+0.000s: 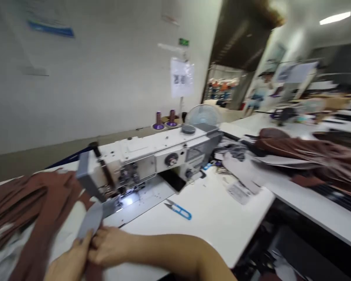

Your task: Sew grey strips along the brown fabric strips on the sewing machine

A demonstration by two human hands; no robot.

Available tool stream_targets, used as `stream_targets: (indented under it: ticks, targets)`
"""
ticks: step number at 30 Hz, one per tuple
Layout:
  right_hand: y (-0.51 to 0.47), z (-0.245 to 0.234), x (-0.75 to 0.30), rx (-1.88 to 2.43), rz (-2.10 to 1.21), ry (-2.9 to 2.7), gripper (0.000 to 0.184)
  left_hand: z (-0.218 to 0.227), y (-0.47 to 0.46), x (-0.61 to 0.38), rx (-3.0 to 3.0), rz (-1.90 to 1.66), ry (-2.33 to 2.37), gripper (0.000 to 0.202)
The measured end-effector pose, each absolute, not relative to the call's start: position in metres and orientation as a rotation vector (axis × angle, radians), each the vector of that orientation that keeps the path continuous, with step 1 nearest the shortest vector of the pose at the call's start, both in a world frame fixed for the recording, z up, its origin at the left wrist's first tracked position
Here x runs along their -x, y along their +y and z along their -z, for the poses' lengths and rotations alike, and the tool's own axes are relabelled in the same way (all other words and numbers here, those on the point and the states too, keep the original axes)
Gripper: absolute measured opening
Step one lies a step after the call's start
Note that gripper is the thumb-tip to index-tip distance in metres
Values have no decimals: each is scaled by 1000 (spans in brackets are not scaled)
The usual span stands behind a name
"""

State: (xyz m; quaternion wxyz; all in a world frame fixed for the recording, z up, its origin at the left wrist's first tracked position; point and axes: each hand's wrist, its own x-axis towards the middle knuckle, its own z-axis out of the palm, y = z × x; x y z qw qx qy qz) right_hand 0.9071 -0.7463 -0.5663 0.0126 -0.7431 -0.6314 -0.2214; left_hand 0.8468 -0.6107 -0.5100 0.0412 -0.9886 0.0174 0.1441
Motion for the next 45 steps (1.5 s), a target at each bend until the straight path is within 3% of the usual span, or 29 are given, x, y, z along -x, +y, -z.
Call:
stream_targets:
  ticks: [3,10,16,21,28,45]
  targets:
    - [-749,579,-904,2201,764,-1912,15,509,-612,-841,2955,-578,-110,66]
    - [-783,571,-876,2185,905,-1802,17,503,-639,-834,3035,-894,-107,62]
    - [-790,574,-871,2165,893,-1763,15,509,-644,-861,3173,-660,-99,38]
    - [-796,577,-876,2184,808,-1752,12,514,-649,-888,3197,-736,-180,64]
    - [-806,578,-892,2279,743,-1683,24,516,-654,-894,3217,-803,-37,60]
    - [-810,583,-890,2270,748,-1630,15,505,-668,-911,3139,-868,-13,71]
